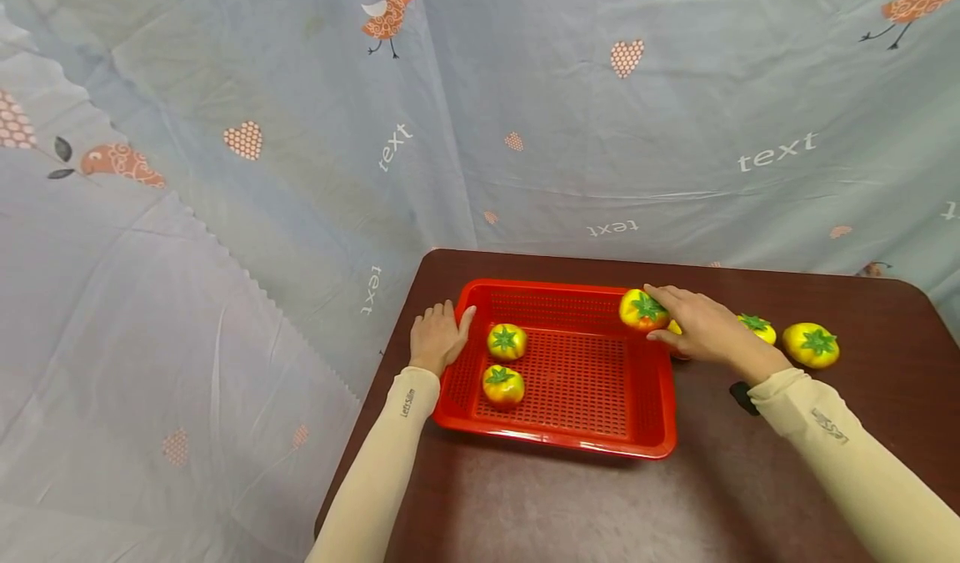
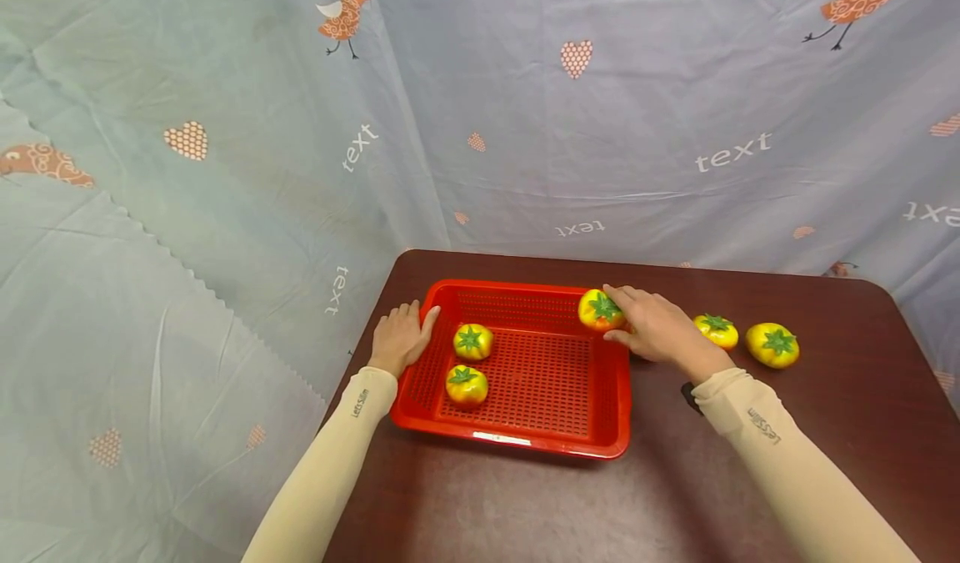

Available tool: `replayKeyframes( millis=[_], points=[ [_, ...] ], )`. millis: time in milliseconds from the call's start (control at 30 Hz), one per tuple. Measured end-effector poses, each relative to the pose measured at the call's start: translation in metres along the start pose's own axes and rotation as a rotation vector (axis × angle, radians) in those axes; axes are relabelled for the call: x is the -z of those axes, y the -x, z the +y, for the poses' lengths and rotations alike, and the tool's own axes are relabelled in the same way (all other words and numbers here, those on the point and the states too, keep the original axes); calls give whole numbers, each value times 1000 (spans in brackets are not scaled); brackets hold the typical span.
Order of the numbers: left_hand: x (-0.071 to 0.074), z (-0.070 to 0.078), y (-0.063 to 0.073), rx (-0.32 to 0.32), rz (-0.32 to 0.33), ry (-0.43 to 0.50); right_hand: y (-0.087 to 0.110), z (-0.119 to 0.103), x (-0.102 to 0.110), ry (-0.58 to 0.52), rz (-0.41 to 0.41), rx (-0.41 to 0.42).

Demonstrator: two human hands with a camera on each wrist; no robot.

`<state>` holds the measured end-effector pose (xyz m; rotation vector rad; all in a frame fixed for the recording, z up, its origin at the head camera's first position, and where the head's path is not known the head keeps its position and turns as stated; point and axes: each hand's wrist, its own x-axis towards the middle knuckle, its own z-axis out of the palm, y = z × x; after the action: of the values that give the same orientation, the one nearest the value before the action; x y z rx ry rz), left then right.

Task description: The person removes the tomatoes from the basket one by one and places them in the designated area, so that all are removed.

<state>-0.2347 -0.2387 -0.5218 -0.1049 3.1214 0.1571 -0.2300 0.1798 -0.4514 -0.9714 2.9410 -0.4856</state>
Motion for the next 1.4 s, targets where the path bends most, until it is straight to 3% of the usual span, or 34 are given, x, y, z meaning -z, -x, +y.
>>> replayKeyframes(
  millis=[267,733,1100,1400],
  points=[
    [-1,0,-1,-1,-4,0,13,6,8,-32,-25,-68],
    [-3,-4,-3,-1,-4,4,40,16,7,3,14,-77],
    [-2,-2,-4,-11,-6,6,74,26,-13,-21,6,-91],
    [-3,-2,-4,-10,-8,8,90,32,-35,-33,-17,-98]
  ],
)
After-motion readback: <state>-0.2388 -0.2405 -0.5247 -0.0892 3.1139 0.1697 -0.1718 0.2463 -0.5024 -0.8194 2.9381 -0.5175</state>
